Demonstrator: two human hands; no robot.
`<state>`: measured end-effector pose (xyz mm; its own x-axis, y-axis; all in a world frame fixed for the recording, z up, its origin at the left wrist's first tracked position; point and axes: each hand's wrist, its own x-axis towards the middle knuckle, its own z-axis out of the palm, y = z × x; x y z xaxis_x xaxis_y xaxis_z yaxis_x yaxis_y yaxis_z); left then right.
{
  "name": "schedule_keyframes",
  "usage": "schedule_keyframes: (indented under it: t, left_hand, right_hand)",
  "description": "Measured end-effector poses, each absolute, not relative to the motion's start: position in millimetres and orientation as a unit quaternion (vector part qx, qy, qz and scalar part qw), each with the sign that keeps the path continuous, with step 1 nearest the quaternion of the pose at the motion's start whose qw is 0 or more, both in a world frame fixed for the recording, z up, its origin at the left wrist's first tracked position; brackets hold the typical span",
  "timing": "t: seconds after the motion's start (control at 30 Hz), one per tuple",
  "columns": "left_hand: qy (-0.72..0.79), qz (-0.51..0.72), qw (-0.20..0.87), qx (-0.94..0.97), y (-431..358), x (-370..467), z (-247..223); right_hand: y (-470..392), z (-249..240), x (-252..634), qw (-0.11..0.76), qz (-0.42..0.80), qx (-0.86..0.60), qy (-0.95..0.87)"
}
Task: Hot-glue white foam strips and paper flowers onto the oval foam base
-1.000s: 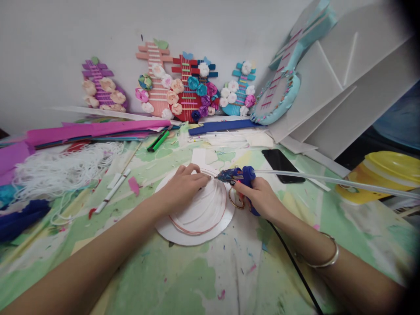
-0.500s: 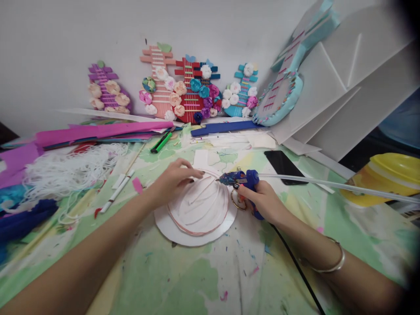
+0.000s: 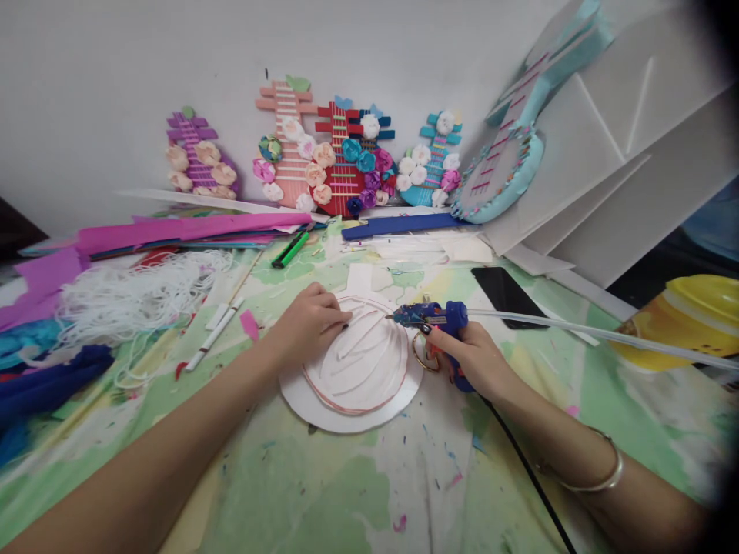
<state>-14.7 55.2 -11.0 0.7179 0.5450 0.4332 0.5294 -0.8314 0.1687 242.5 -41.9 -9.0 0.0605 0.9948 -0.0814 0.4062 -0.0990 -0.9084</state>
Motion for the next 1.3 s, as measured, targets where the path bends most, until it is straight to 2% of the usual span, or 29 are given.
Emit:
schedule_keyframes:
  t: [0.43,0.9,1.1,1.3]
  left_hand:
    - [0.294,0.201,0.027,0.934,58,-11,-9]
    - [0.300,0.229,0.002,0.926,57,-19,-14]
    - [0.267,0.295,-0.032,0.917,35,-6,-9]
    - [0.231,0.226,-0.025,0.946,18,15,-11]
  right_hand:
    - [-41,-7,241,0.386,0.405,-0.619,-0.551]
    - [-42,-8,243,0.390,0.407,-0.625,-0.540]
    - [-43,-4,248,0.382,0.363,-0.637,-0.562]
    - [-42,-4,250,0.393,0.355,-0.658,-0.536]
